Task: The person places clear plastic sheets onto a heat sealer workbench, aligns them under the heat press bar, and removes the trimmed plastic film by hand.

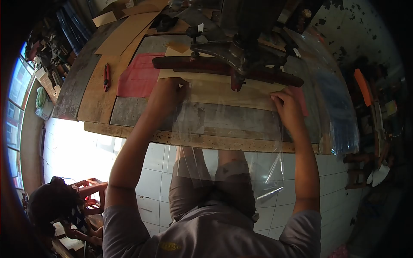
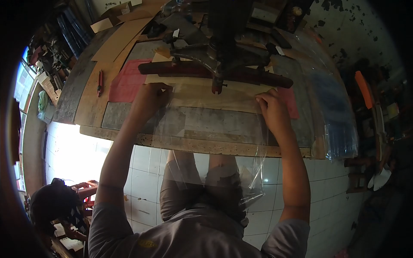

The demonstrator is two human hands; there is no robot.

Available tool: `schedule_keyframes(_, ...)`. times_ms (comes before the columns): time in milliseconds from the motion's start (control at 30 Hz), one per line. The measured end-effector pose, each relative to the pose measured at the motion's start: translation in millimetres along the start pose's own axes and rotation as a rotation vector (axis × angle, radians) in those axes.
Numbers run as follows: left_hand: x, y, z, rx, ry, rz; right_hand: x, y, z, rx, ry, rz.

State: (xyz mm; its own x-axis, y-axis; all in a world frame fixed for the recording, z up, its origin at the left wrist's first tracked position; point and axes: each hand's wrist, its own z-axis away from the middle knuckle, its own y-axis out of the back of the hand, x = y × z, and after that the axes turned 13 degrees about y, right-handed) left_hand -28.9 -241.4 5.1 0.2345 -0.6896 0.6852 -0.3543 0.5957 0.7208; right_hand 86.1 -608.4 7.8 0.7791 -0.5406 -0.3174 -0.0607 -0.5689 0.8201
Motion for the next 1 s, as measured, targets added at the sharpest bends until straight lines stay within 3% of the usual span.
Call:
schedule_keyframes(300,-8,3,-6,-0.104,-0.058,0.025,6,0,7,-0.022,-0.003,-0.057)
schedule_keyframes(700,-4,-17,-21,0.031,-0.178,0.047,31,-3,-9,0.019,-0.016,0.096)
schedule_keyframes(800,8,-13,-19,-0.012,-0.097,0.06,32,-4,-9,0.054,-0.026,0.07)
schedule_keyframes(900,2,-17,-22,0.08,-0.194,0.038,28,-2,-11,0.048,-0.03,0.098)
schedule_keyframes(1000,10,-14,-19,0.001,-0.051,0.055,30,-4,-11,0.074,-0.005,0.087)
